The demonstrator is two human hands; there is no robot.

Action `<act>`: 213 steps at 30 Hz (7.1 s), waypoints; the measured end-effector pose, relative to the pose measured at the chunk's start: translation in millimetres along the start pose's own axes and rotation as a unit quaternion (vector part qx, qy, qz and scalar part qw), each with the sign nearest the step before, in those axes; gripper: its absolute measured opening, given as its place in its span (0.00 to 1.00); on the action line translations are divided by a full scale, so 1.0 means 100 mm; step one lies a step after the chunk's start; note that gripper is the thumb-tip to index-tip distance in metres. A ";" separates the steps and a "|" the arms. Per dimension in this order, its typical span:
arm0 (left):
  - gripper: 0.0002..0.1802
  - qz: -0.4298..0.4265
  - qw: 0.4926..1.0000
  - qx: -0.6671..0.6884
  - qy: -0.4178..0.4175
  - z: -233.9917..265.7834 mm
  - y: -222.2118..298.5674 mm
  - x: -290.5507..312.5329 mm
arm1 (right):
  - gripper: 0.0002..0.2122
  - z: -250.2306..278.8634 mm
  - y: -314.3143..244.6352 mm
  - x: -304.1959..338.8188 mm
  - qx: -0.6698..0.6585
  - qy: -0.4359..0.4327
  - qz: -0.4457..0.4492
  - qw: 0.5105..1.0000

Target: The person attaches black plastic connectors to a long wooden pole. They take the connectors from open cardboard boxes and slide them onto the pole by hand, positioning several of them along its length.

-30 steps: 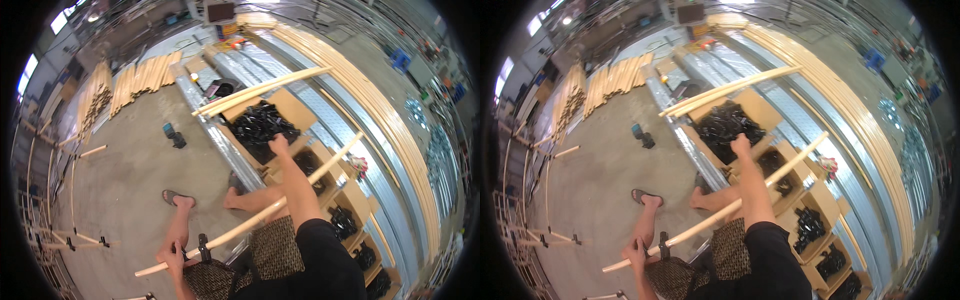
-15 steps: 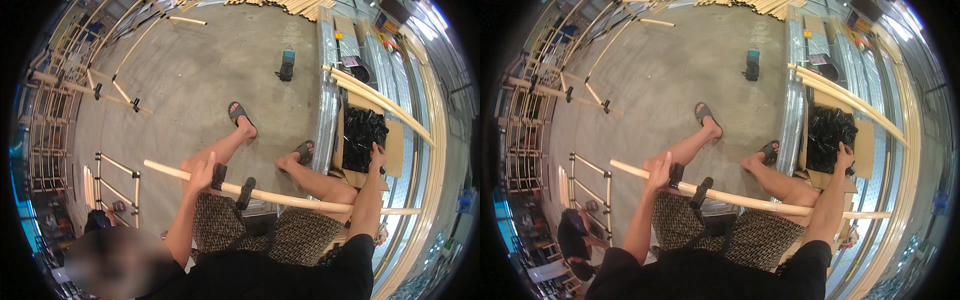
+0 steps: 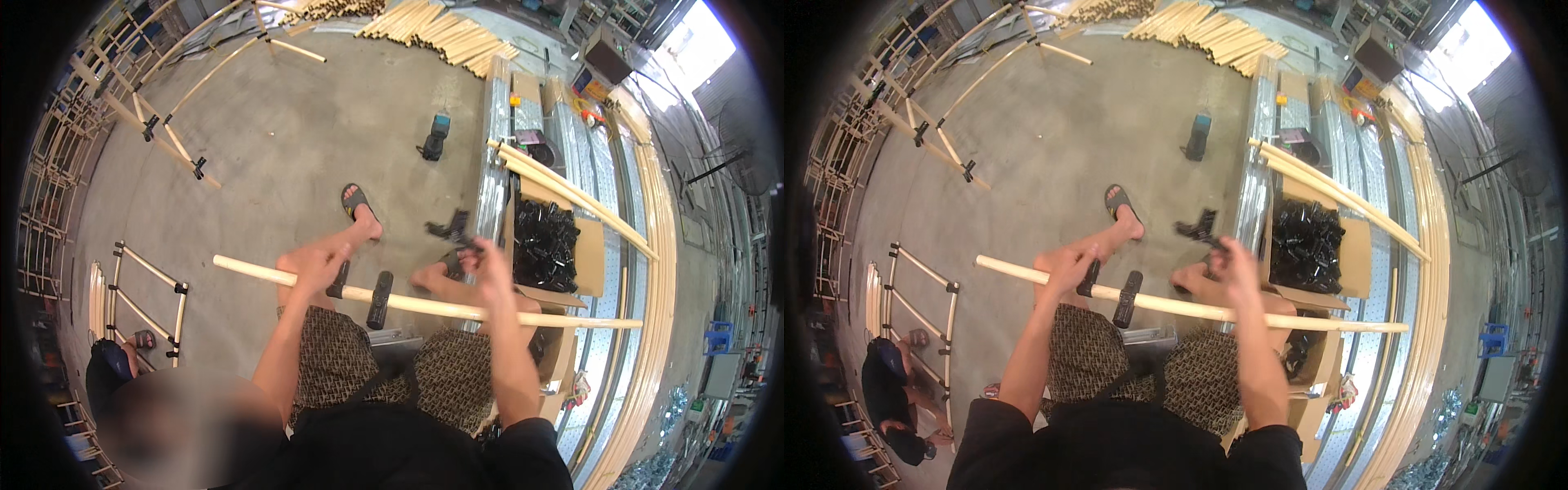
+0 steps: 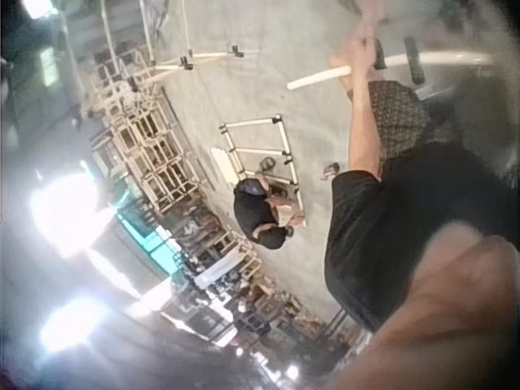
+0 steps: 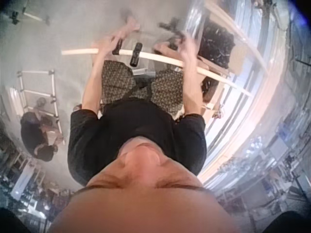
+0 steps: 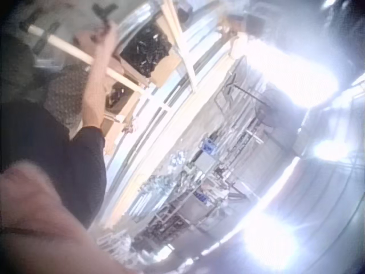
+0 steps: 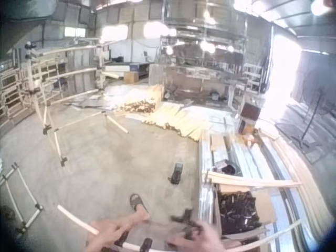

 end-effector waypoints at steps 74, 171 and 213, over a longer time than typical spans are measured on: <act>0.44 0.190 0.908 0.192 0.321 2.70 -2.41 1.28 | 0.22 -1.05 0.83 1.24 0.724 -0.044 0.381 0.574; 0.24 -0.229 0.875 -0.422 0.055 -0.62 0.52 1.31 | 0.12 5.07 4.18 3.56 0.247 0.626 0.058 0.738; 0.25 -0.054 0.962 -0.267 0.033 0.99 0.29 0.91 | 0.09 1.82 0.79 3.47 0.269 0.299 0.368 0.838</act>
Point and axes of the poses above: each hand's wrist, its own x-axis away from the middle knuckle, its own z-axis out of the back of the hand, y = z × x, the point moved 9 cm from there along -x, towards the middle knuckle, and after that the axes turned 11 degrees about -z, right-handed, at the moved point
